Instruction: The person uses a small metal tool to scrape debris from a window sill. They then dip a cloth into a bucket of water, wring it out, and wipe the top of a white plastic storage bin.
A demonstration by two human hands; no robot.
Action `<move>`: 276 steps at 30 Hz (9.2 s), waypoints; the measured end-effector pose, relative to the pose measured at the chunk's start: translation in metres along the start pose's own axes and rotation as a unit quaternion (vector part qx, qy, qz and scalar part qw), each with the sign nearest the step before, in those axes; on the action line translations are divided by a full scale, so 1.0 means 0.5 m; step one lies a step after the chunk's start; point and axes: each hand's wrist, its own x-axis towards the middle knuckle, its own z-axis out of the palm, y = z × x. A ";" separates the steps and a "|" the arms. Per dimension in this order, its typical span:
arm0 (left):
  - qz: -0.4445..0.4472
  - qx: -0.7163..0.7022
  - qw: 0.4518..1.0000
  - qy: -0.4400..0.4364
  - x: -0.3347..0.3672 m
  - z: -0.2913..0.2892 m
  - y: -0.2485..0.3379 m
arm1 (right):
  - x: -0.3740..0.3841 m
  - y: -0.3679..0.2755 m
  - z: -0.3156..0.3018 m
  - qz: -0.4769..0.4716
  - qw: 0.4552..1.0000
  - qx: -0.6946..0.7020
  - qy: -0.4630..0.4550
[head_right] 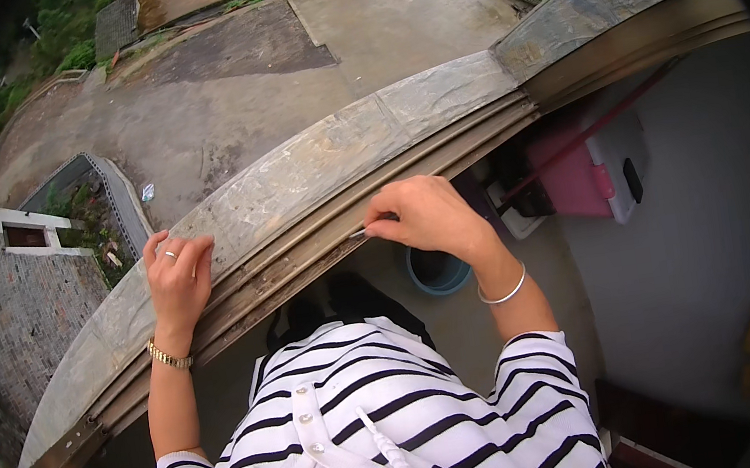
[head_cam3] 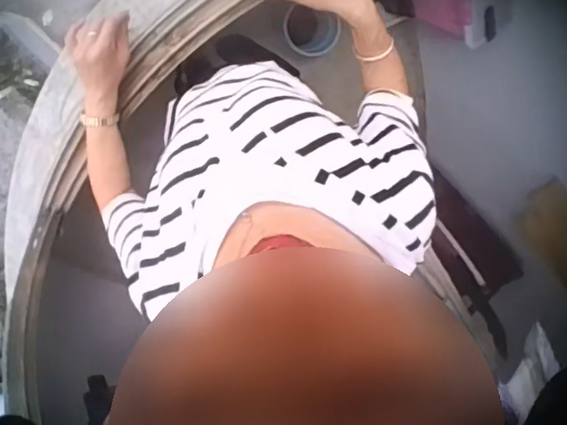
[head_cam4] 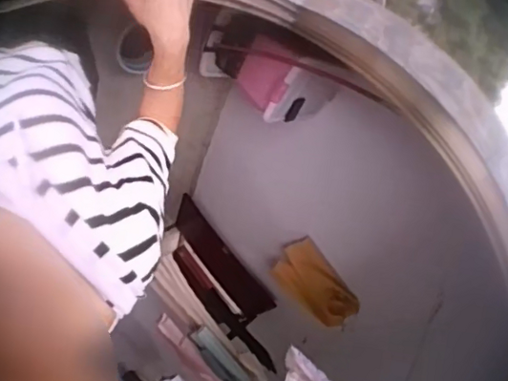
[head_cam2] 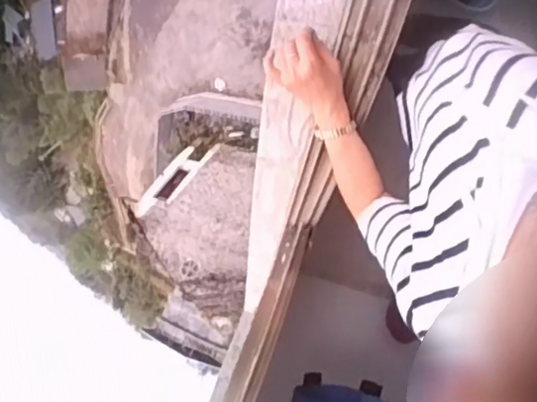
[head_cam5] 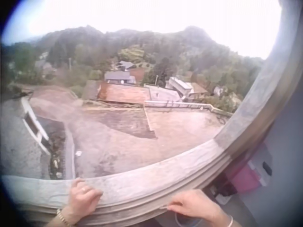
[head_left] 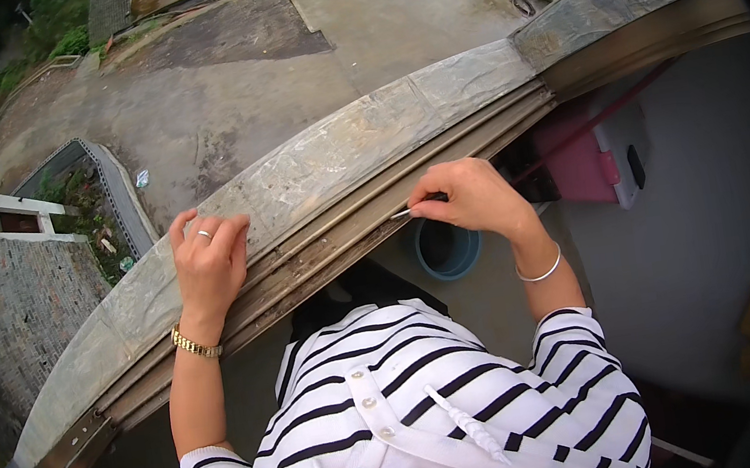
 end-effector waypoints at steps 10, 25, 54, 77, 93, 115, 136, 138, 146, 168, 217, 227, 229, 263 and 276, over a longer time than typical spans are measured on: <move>0.012 -0.009 1.000 -0.003 0.004 0.010 0.008 | 0.022 -0.079 0.065 -0.101 0.994 0.035 -0.023; 0.003 0.023 1.000 0.006 -0.039 -0.083 0.024 | 0.053 -0.104 0.047 -0.121 0.984 -0.061 -0.112; -0.104 -0.008 0.995 -0.011 -0.216 -0.102 0.098 | 0.047 -0.234 0.205 -0.247 0.968 0.032 -0.010; -0.157 0.052 0.983 0.075 -0.246 -0.103 0.049 | 0.021 -0.258 0.209 -0.245 0.964 -0.088 -0.051; -0.166 0.124 0.976 0.074 -0.232 -0.088 0.055 | 0.130 -0.224 0.111 -0.288 0.946 -0.039 -0.143; -0.063 0.047 0.997 -0.001 -0.240 -0.099 0.066 | 0.040 -0.214 0.188 -0.230 0.973 -0.018 -0.003; 0.056 -0.102 0.972 -0.203 -0.129 -0.109 0.044 | 0.049 -0.126 0.137 -0.151 0.959 0.166 0.173; 0.085 -0.098 0.965 -0.230 -0.106 -0.107 0.037 | 0.050 -0.113 0.153 -0.169 0.948 0.196 0.187; 0.160 -0.059 0.931 -0.322 -0.032 -0.083 0.047 | 0.056 -0.087 0.204 -0.193 0.938 0.185 0.220; -0.001 -0.287 0.925 -0.250 -0.026 -0.048 0.014 | 0.055 -0.087 0.201 -0.183 0.937 0.212 0.210; -0.110 -0.225 0.968 -0.008 -0.061 -0.059 -0.031 | 0.031 -0.115 0.130 -0.217 0.969 0.085 0.083; -0.032 -0.066 0.997 -0.004 -0.062 -0.087 -0.007 | 0.039 -0.169 0.191 -0.251 0.966 0.006 0.060; -0.013 -0.067 0.997 -0.034 -0.072 -0.086 0.000 | 0.043 -0.170 0.194 -0.256 0.965 0.017 0.048; 0.180 -0.032 0.965 -0.186 -0.029 -0.003 0.016 | 0.050 -0.121 0.131 -0.143 0.966 0.122 0.178; 0.076 -0.070 0.988 -0.112 0.009 -0.043 -0.029 | 0.064 -0.120 0.144 -0.172 0.972 0.033 0.154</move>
